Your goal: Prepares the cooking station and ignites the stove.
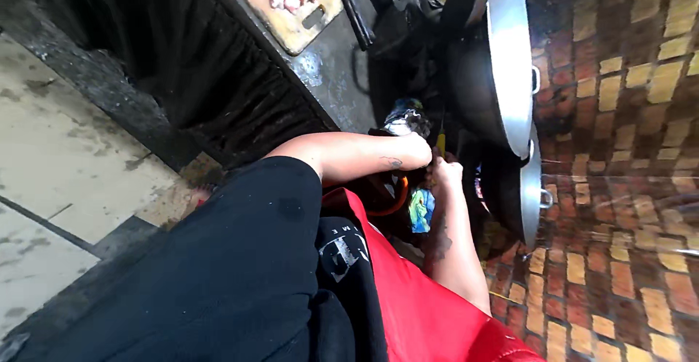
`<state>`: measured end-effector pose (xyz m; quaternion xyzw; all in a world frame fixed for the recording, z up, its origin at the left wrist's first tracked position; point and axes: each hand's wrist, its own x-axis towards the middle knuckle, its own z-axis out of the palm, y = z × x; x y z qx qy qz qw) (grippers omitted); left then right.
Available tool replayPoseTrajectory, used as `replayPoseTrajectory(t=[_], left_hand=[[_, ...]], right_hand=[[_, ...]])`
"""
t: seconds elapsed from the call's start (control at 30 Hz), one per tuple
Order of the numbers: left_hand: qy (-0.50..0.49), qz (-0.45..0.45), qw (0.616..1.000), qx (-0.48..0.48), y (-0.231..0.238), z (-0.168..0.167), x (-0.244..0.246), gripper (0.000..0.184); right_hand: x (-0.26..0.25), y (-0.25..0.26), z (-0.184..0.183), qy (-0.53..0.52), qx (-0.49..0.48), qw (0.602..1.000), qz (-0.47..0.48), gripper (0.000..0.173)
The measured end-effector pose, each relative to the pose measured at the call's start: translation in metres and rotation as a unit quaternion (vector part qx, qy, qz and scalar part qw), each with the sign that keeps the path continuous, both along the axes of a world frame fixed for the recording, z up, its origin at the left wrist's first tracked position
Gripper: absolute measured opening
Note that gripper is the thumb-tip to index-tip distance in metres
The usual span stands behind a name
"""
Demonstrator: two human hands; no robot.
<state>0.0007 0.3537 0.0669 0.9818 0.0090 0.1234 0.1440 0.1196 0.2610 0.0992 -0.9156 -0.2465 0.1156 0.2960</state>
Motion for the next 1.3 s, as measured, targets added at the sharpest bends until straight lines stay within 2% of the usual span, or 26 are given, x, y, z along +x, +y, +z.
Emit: replayPoseTrajectory(t=[0.13,0.23,0.4,0.5,0.6,0.73,0.83,1.0,1.2,1.3], left_hand=[[-0.046,-0.03,0.997,-0.045,0.007,-0.006,-0.003,0.028],[-0.041,-0.028,0.997,-0.06,0.008,-0.004,-0.008,0.029],[-0.053,-0.035,0.997,-0.041,0.01,-0.009,-0.012,0.02],[-0.042,-0.033,0.998,-0.021,0.01,-0.012,-0.007,0.008],[-0.026,-0.035,0.999,-0.033,0.008,-0.009,-0.007,0.024],[-0.045,0.009,0.998,-0.036,-0.004,-0.006,-0.014,0.014],[-0.044,0.04,0.997,-0.043,-0.011,-0.005,-0.014,0.013],[-0.057,0.039,0.996,-0.06,-0.012,-0.007,-0.013,0.01],[-0.041,0.039,0.996,-0.074,-0.014,-0.003,-0.016,0.013],[-0.004,0.028,0.999,-0.039,-0.009,0.003,-0.014,0.014]], right_hand=[[-0.002,0.002,0.001,-0.004,-0.004,1.0,-0.01,0.038],[-0.004,0.003,0.002,-0.022,-0.029,0.999,-0.005,0.04],[-0.004,0.004,-0.001,-0.036,-0.047,0.998,-0.001,0.038],[-0.004,0.005,-0.003,-0.038,-0.04,0.998,0.001,0.037],[-0.004,0.006,-0.002,-0.046,-0.049,0.998,0.005,0.038],[-0.004,0.01,0.0,-0.063,-0.065,0.996,-0.001,0.043],[-0.007,0.01,0.002,-0.059,-0.057,0.997,-0.001,0.041],[-0.004,0.007,0.0,-0.062,-0.057,0.996,0.001,0.041],[-0.004,-0.013,0.001,-0.066,-0.075,0.995,0.018,0.045],[-0.003,-0.042,0.004,-0.041,-0.059,0.997,0.025,0.042]])
